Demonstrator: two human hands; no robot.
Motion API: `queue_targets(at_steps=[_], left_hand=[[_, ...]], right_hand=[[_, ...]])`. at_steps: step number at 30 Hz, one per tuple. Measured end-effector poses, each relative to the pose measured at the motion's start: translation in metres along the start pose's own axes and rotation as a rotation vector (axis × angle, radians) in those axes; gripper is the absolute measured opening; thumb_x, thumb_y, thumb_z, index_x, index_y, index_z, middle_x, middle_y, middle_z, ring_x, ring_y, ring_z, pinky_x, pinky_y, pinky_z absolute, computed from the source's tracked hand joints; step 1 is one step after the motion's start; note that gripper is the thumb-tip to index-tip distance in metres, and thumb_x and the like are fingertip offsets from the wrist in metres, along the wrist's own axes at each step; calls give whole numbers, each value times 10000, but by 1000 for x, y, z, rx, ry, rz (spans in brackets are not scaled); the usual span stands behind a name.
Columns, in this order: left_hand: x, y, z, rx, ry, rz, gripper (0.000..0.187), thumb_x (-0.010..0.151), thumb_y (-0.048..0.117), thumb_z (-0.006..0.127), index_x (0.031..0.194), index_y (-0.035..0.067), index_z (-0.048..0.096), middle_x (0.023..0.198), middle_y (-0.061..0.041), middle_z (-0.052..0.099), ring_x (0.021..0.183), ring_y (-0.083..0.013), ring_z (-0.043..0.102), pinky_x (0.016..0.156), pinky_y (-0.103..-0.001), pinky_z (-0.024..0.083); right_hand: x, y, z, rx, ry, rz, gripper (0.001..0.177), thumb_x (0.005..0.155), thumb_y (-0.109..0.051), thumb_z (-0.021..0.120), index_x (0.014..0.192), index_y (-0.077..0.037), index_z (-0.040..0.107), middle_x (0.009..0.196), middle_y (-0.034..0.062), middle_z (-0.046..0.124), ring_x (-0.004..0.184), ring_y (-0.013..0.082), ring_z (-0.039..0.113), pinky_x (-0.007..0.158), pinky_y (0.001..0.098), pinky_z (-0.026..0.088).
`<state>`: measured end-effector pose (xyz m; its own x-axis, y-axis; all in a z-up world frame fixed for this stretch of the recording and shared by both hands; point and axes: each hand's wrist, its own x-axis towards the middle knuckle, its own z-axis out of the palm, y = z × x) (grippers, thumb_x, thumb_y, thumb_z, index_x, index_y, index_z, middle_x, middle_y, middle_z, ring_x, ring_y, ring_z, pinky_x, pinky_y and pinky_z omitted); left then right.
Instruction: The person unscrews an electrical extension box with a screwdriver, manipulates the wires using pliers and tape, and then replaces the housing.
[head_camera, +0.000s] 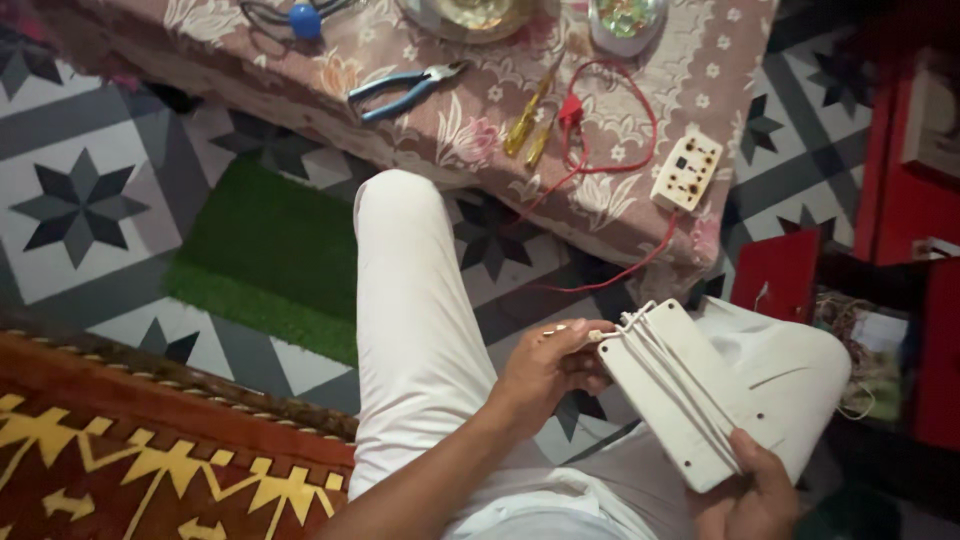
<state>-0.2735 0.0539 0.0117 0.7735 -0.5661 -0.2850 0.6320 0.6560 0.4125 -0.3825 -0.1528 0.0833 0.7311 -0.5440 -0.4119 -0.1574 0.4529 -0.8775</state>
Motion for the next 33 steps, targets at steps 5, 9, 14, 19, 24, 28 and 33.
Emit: queue_targets(at_steps=[5,9,14,19,24,28,33], left_hand=[[4,-8,-3,68,26,-59,411,990,292,656,1229,-39,699,993,-74,737,841,-140,683,786,-314,583],[2,-10,1,136,75,-109,370,908,201,724,1194,-32,697,968,-86,745,835,-169,707,768,-337,604],[-2,-12,7,16,106,-239,347,885,152,739,1177,-27,681,1004,-103,755,871,-172,727,787,-341,603],[-4,-16,16,-68,228,-342,312,897,126,736,1160,-34,686,1029,-109,743,861,-164,695,782,-330,577],[5,-15,17,-131,335,-458,308,888,110,711,1163,-23,678,1054,-105,743,886,-150,703,806,-311,580],[10,-21,13,-188,410,-487,301,881,84,720,1152,-30,660,1022,-109,734,858,-156,701,793,-309,602],[12,-26,9,-200,439,-517,271,883,77,732,1132,-11,672,956,-119,724,762,-160,688,694,-293,587]], right_hand=[[-7,-11,-2,20,-55,-27,711,927,-133,528,1603,20,367,1525,203,509,1361,344,547,1165,506,402],[-18,-21,16,-7,-57,-101,683,947,-191,521,1565,73,400,1537,237,485,1390,344,521,1213,473,362],[-25,-37,36,-15,-46,-117,700,939,-223,524,1557,73,382,1541,285,452,1425,398,458,1229,542,328],[-5,-44,43,-50,-12,-63,701,932,-259,522,1533,74,381,1593,342,416,1497,456,413,1243,589,295],[23,-43,34,-33,25,63,728,931,-274,523,1551,66,352,1629,350,358,1520,466,360,1225,619,275],[44,-50,23,6,-104,175,764,939,-288,530,1581,52,294,1656,351,276,1526,474,291,1197,638,238],[66,-51,21,838,-234,425,622,1043,-140,370,1573,154,231,1623,433,194,1514,558,201,1230,695,151]])
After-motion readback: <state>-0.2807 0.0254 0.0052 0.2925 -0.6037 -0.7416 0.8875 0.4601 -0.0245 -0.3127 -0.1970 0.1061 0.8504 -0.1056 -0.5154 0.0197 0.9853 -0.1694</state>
